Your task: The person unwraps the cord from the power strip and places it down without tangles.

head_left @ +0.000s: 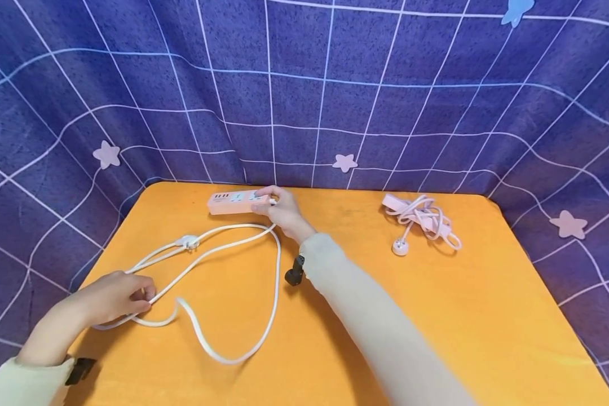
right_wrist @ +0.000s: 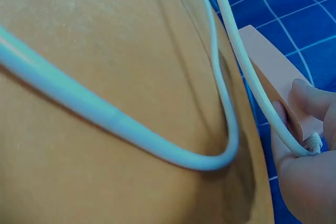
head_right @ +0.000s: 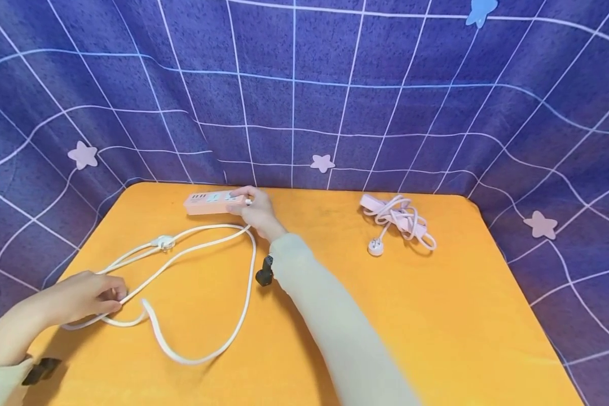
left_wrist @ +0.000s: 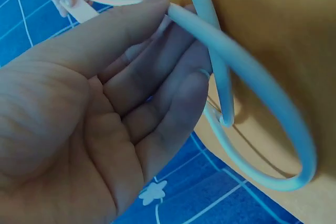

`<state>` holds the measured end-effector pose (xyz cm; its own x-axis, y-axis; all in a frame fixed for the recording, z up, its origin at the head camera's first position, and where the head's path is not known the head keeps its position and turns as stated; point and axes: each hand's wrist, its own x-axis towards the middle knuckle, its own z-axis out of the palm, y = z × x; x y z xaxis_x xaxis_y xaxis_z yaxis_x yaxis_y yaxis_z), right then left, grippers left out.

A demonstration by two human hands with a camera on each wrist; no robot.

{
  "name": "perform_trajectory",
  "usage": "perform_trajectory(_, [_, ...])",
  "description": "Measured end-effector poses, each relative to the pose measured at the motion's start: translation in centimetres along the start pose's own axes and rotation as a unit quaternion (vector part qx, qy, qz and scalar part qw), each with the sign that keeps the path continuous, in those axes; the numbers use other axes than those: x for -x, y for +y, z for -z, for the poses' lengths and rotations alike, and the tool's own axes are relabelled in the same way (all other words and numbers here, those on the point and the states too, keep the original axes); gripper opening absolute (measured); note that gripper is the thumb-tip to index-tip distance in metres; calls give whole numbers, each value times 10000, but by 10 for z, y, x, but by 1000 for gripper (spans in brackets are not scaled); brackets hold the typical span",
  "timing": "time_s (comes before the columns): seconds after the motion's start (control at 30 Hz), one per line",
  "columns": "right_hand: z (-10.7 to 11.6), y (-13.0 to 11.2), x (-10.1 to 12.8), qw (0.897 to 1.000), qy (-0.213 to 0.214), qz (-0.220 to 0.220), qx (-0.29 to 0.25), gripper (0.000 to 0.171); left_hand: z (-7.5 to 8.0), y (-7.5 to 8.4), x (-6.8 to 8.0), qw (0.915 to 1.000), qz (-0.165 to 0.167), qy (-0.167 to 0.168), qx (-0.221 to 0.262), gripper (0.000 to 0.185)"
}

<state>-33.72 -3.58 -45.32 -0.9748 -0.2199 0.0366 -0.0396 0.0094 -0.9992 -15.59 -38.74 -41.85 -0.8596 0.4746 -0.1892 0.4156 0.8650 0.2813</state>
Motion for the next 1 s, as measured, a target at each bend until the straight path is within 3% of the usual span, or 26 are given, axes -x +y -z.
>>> perform_trajectory(0.2, [-12, 0, 0, 9995, -275, 59, 144, 36, 4, -10, 3, 9995, 252, 100, -167, 24])
perform_trajectory(0.37, [-17, -1, -1, 9964, -417, 121, 733, 55, 4, -20, 5, 9990, 239, 250, -272, 28])
perform_trajectory(0.57, [-17, 0, -2, 9810, -419, 79, 1894, 59, 1, -26, 4, 9979, 91, 444, -460, 31])
perform_trajectory(0.77, [-19, 0, -3, 9688, -323, 69, 2456, 54, 0, -27, 4, 9974, 54, 502, -514, 32])
perform_trajectory(0.9, [-23, -1, -3, 9559, -38, 22, 2938, 54, -1, -27, 5, 9969, 97, 557, -551, 32])
perform_trajectory(1.0, [-26, -1, -1, 9556, 117, 16, 2944, 54, 0, -27, 5, 9966, 127, 588, -566, 32])
